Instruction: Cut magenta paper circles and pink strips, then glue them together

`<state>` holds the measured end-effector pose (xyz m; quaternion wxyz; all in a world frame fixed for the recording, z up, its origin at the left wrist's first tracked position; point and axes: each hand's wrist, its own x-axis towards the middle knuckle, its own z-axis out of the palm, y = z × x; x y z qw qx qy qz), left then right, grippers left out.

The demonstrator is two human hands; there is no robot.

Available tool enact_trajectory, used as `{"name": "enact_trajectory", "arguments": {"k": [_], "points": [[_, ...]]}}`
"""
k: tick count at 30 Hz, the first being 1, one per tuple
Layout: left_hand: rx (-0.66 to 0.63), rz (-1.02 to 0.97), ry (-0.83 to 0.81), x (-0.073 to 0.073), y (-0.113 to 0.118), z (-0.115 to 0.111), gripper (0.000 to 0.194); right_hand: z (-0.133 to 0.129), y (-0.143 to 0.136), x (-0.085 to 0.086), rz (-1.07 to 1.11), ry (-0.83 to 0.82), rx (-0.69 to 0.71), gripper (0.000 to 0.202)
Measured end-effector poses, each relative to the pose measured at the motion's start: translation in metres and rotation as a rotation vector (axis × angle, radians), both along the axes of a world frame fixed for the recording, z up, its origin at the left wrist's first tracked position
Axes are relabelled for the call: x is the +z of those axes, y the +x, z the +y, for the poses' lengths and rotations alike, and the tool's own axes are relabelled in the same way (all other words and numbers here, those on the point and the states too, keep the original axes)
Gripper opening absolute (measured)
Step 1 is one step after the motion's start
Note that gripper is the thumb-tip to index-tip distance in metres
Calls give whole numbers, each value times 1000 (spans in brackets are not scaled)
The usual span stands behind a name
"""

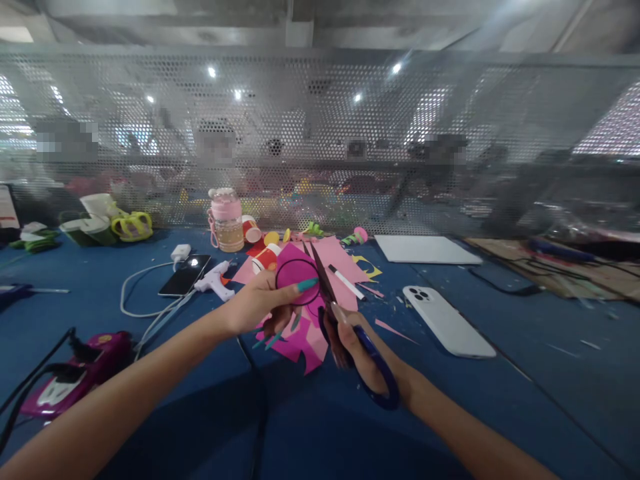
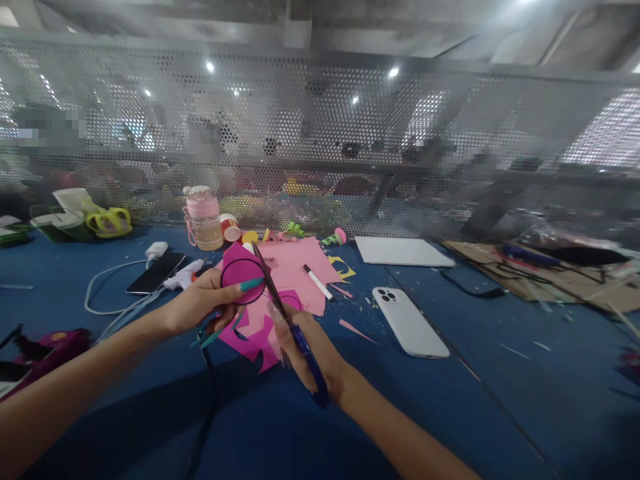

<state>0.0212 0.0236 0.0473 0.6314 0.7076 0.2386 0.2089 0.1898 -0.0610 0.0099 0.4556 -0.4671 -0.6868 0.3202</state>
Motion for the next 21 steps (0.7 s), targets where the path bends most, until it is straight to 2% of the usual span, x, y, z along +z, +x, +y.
{"name": "enact_trajectory", "arguments": {"k": [4,14,21], "points": [[-57,38,2,1,-1,1,51,2,0,1,-32,16,29,57],[-74,86,5,2,-1,0,55,-1,0,1,-54,40,-6,60],[-63,57,-23,4,-2,-1,52,-1,-1,5,-60,-10,1,60]]}}
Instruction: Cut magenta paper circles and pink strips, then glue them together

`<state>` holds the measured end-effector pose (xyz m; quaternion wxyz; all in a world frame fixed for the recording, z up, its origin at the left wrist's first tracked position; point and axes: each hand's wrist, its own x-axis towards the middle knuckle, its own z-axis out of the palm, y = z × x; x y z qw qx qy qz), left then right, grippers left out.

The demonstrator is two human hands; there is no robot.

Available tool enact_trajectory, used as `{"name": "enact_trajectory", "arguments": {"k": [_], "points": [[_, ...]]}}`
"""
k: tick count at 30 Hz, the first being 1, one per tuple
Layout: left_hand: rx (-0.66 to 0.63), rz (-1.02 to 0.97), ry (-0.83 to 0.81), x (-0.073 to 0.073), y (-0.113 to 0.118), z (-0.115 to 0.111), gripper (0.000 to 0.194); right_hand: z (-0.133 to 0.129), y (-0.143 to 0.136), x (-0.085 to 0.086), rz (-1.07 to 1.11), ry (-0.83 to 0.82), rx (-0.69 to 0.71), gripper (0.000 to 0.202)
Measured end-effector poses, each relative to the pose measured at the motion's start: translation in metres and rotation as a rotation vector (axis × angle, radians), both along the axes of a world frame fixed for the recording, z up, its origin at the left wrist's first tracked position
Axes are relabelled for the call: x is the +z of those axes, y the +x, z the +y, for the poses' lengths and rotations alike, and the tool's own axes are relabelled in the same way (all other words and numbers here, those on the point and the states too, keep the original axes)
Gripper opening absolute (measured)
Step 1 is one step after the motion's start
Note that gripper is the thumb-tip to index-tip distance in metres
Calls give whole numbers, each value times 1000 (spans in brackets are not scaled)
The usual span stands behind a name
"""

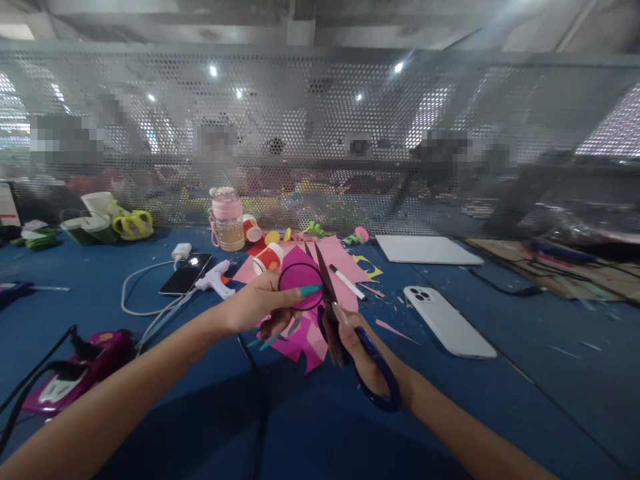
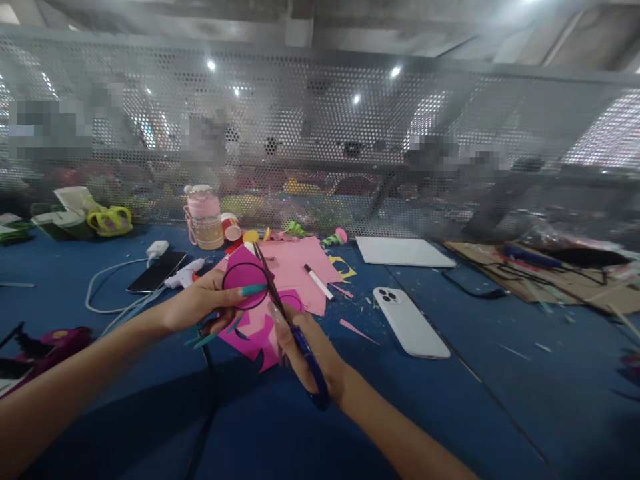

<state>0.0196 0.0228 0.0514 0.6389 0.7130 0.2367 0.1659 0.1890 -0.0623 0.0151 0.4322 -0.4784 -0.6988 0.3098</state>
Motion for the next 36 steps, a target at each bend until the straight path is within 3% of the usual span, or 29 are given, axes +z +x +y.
{"name": "enact_trajectory", "arguments": {"k": [15,29,36], "points": [[-3,25,36,0,1,-2,56,0,0,-6,30,13,-18,56],[-4,15,41,-1,-1,-1,52,-1,-1,3,15,-52,5,57],[-37,74,29,7,-3,0,49,0,0,2,-24,57,-53,56]]}}
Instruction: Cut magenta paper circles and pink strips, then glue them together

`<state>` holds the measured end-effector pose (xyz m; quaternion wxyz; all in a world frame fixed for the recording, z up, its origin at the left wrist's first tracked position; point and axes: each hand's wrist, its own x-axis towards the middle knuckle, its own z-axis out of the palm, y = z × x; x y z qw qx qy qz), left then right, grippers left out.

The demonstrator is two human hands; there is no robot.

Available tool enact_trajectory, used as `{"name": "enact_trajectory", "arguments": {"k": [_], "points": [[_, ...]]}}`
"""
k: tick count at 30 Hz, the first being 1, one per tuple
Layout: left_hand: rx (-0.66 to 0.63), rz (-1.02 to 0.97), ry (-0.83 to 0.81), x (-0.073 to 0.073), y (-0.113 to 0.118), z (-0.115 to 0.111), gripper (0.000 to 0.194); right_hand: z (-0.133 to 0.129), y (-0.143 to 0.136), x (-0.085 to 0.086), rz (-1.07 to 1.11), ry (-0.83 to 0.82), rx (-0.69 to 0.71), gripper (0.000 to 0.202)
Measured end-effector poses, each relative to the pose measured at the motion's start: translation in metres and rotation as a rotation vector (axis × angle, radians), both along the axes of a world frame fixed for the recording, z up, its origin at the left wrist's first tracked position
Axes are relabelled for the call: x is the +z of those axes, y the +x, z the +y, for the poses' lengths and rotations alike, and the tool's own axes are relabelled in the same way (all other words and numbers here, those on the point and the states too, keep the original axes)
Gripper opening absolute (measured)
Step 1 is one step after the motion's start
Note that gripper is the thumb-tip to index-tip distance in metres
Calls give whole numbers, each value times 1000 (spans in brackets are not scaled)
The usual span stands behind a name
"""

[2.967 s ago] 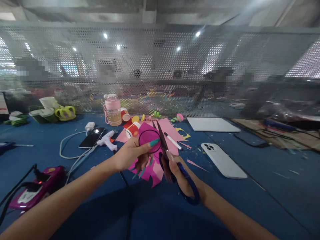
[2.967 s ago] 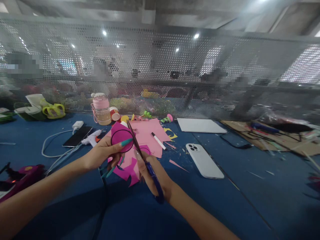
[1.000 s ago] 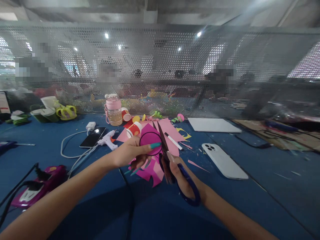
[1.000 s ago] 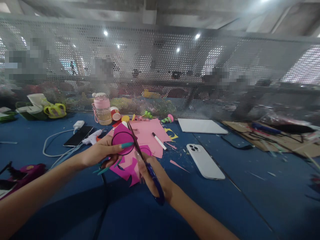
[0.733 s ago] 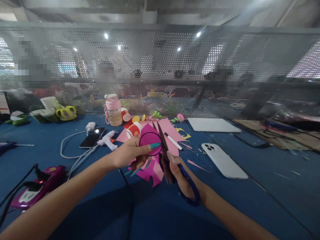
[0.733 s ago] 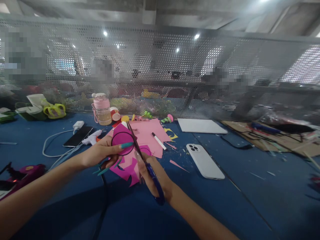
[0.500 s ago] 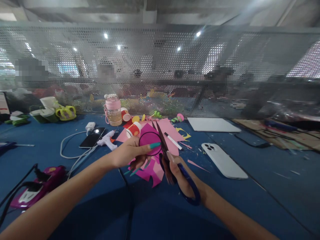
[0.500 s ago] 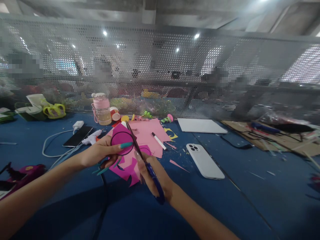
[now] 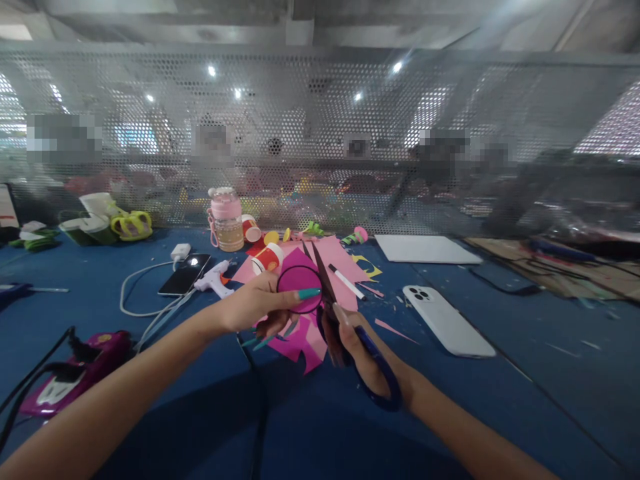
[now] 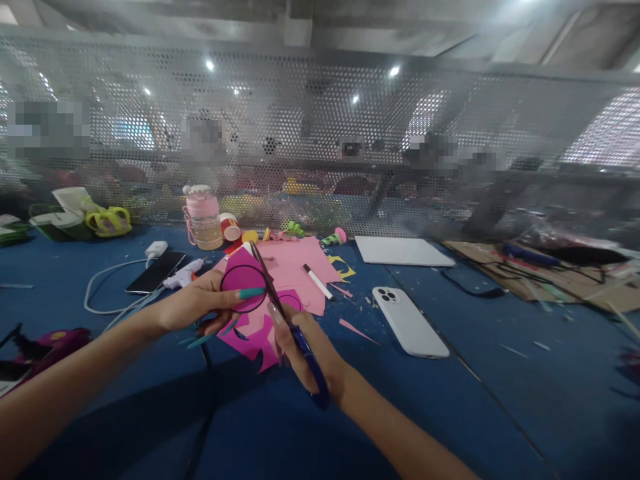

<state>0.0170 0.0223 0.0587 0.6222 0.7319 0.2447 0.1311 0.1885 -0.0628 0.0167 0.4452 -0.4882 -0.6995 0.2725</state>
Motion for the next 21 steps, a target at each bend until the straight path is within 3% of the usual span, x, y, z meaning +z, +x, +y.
{"name": "enact_trajectory", "arguments": {"k": [12,21], "points": [[-115,28,70,6,-5,5,58,0,3,-1,-61,17,50,45],[-133,39,58,6,-10,9,55,0,3,-3,-13,-65,107,45]]}}
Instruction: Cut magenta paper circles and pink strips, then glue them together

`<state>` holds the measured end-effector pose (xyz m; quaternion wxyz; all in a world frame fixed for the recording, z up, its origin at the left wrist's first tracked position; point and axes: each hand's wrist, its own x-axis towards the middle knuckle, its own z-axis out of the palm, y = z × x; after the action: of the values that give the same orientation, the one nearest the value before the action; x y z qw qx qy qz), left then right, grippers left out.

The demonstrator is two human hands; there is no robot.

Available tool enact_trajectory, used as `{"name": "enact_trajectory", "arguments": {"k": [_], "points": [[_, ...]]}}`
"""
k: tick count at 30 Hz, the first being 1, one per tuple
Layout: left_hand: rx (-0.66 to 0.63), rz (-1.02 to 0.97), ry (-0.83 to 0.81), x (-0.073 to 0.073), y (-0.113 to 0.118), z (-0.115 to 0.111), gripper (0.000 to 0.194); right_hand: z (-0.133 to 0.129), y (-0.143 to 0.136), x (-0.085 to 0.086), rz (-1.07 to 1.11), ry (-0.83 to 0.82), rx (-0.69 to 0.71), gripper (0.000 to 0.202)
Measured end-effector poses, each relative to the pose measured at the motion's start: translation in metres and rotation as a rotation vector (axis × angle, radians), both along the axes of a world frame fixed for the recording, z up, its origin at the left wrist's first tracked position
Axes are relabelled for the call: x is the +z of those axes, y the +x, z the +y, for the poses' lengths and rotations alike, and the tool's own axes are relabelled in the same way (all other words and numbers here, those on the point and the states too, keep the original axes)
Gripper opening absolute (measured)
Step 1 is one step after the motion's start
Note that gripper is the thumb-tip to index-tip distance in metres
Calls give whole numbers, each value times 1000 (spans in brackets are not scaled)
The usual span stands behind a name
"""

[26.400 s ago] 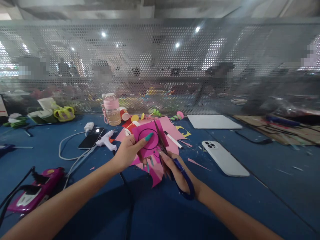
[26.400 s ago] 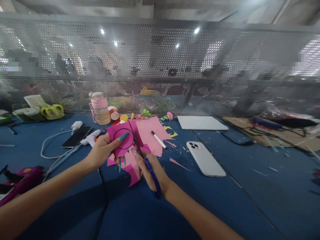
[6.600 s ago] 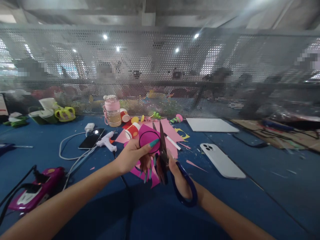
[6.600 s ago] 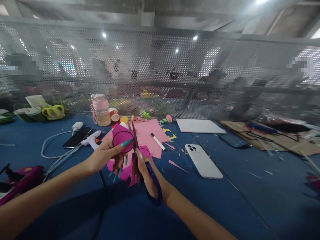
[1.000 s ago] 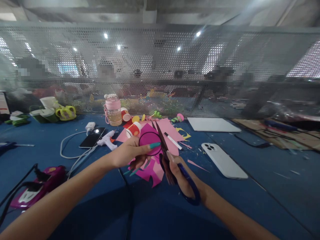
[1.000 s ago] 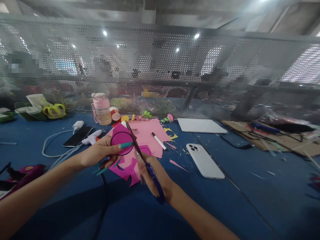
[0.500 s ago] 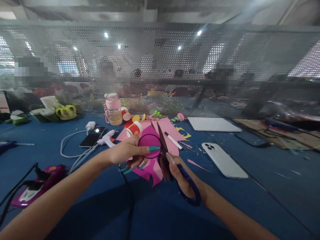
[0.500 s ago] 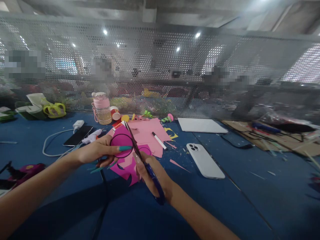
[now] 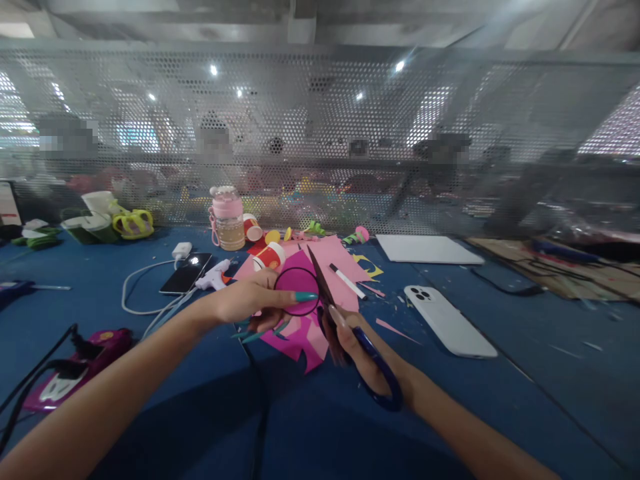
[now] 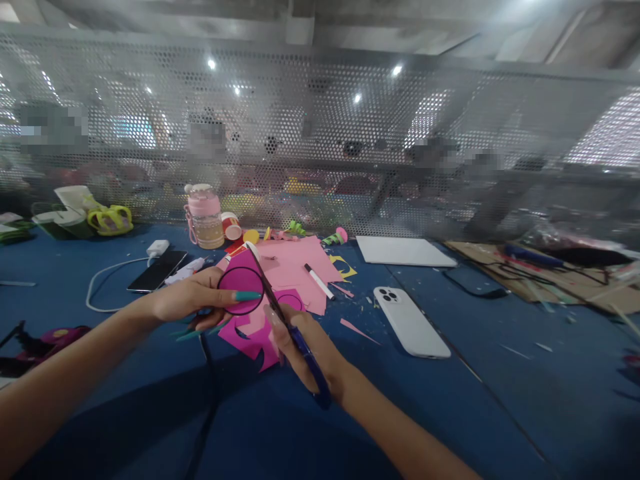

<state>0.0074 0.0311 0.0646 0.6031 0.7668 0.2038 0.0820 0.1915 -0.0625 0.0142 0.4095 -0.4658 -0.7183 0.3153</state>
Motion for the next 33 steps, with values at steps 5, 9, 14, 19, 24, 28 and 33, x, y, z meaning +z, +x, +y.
{"name": "enact_trajectory", "arguments": {"k": [5,9,14,19,24,28,33], "points": [[7,20,-50,2,1,3,51,2,0,-5,99,-41,4,53],[122,-92,-93,-1,5,4,39,5,0,-12,162,-80,-18,57],[317,-208,-57,-4,10,-1,35,6,-1,-15,233,-98,-82,58],[285,-141,-3,-2,11,-5,38,4,-1,-3,129,-61,-45,60],[219,-71,21,-2,6,-1,35,5,-1,-6,157,-39,-48,60],[236,-57,30,0,4,0,31,5,-1,-10,234,-183,-67,59],[212,51,38,2,4,3,36,8,0,-11,225,-187,-60,61]]}}
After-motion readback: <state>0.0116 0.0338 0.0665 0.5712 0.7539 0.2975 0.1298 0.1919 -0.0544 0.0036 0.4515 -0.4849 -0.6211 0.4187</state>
